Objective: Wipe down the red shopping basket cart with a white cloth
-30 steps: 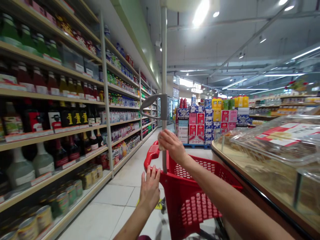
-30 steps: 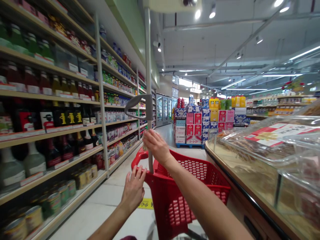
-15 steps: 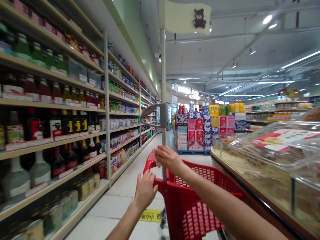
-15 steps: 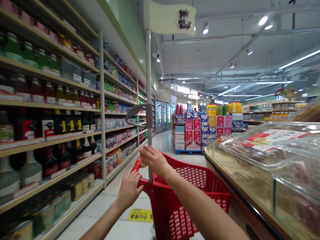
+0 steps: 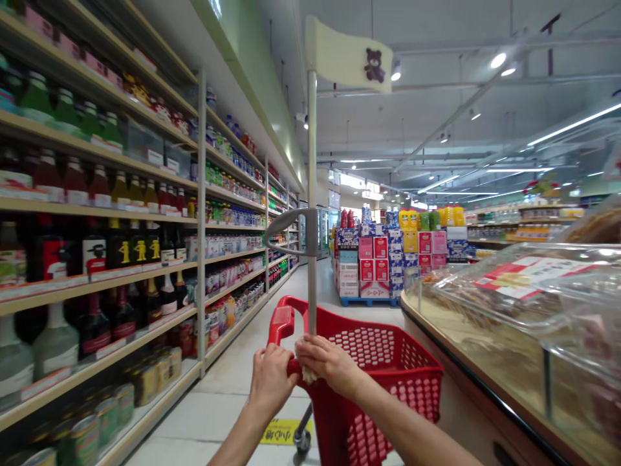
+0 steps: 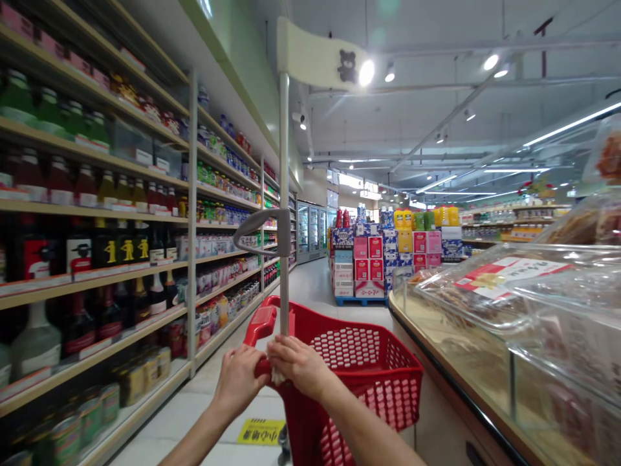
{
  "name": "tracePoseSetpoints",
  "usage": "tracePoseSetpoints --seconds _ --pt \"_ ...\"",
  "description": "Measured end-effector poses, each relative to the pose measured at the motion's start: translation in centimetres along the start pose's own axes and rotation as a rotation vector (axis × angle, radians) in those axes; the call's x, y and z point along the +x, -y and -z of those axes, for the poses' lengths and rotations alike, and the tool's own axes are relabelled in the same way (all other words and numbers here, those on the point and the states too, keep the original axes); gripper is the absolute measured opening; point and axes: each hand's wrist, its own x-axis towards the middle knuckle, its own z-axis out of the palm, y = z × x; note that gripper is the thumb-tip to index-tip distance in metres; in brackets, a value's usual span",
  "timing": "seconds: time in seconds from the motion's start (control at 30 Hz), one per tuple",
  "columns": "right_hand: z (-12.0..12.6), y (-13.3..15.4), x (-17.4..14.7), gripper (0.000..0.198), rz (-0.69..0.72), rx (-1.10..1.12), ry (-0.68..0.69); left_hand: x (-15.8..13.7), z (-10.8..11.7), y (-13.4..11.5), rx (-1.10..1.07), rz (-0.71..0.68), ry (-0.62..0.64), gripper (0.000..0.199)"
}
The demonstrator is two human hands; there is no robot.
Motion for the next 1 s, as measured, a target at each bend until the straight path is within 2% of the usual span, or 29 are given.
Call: tracePoseSetpoints --seconds 0.17,0.3,0.37,0.43,0.47,0.5,0.6,0.7,0.83,0.87,0.93,1.0 --pt "1.3 0.9 -2.3 0.031 -0.139 0.099 -0.03 -0.6 -0.6 -3.1 -0.001 -0.024 -0.048 0.014" --pt "2.1 1.9 -5.4 0.033 -0.344 0.172 -0.117 -1.2 -1.6 -7.0 -0.118 -0.046 -0.045 0.031" --pt "2.6 2.0 -7.2 0.033 -0.485 0.2 -0.177 -1.1 -1.8 -8.1 -0.211 -0.125 -0.014 0.04" --pt "3.3 1.7 -8.8 0.032 -0.644 0.228 -0.232 -0.3 -1.7 -8.0 -0.287 -0.246 0.026 0.051" --pt "3.8 1.3 -9.5 0.031 -0.725 0.25 -0.253 0.3 -1.6 -7.5 -0.3 -0.265 0.04 0.054" --pt "4.3 0.7 -10.0 0.031 -0.801 0.28 -0.266 1.0 -1.7 -6.8 -0.293 -0.24 0.053 0.054" --pt "6.2 -0.9 -10.5 0.036 -0.973 0.364 -0.28 2.8 -2.1 -5.1 -0.214 -0.05 0.128 0.05" --pt "7.4 -1.3 -9.4 0.038 -1.002 0.374 -0.284 3.2 -3.0 -5.5 -0.15 -0.026 0.195 0.055" --pt "8.0 -0.5 -7.3 0.032 -0.823 0.297 -0.149 2.7 -3.0 -7.2 -0.132 -0.116 0.185 0.058" --pt "8.3 -0.5 -7.1 0.03 -0.819 0.25 -0.109 2.7 -2.7 -7.2 -0.147 -0.164 0.198 0.056" --pt "9.0 -1.0 -7.5 0.026 -0.901 0.144 -0.05 3.0 -2.0 -6.4 -0.174 -0.218 0.224 0.05" --pt "9.8 -2.0 -8.2 0.025 -1.007 0.073 -0.015 3.4 -1.5 -5.2 -0.176 -0.155 0.227 0.048"
